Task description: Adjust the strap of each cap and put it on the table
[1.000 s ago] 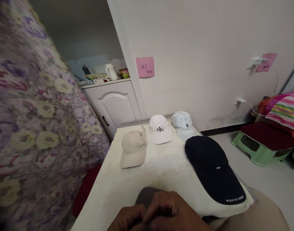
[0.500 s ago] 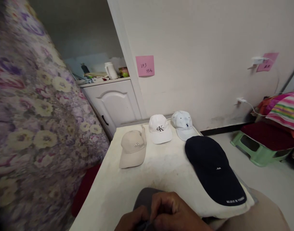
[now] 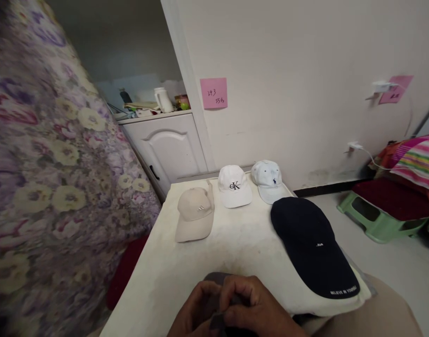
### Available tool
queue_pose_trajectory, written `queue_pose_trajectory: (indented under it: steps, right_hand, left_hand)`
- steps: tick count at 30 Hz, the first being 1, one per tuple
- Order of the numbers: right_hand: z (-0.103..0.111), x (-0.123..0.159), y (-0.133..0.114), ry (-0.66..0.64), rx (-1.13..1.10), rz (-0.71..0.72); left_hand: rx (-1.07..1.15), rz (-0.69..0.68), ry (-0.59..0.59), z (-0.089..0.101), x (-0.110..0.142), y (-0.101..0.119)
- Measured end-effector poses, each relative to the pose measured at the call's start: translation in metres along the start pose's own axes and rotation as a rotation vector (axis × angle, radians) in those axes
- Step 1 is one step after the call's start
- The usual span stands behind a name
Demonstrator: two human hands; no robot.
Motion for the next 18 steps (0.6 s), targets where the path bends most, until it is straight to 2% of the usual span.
queue_pose_trajectory:
  steps: [5, 10, 12, 16, 18]
  right_hand:
    - [-0.008, -0.002, -0.014, -0.068, 0.044, 0.063]
    - [-0.011, -0.004, -0.014, -0.051, 0.054, 0.081]
    - [-0.011, -0.006, -0.014, -0.044, 0.038, 0.107]
    - [-0.015, -0.009, -0.010, -0.071, 0.003, 0.171]
    - [-0.016, -0.010, -0.007, -0.076, -0.051, 0.182]
  left_hand:
    - [0.144, -0.042, -0.196, -0.011, -0.004, 0.010]
    - [0.205, -0.076, -0.201, -0.019, -0.003, 0.021]
    - [0.240, -0.095, -0.216, -0.017, -0.005, 0.018]
    - [0.278, -0.101, -0.149, -0.009, -0.009, 0.007]
    - [0.270, -0.094, -0.140, -0.010, -0.009, 0.009]
Point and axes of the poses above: each hand's wrist, its own x-axis away from the middle knuckle, its own z-axis out of the back of the hand, y = z × x, the point moved 4 cm from there along -x, towards the middle knuckle, and after that the axes turned 15 degrees about -y, right-handed, at the moved point
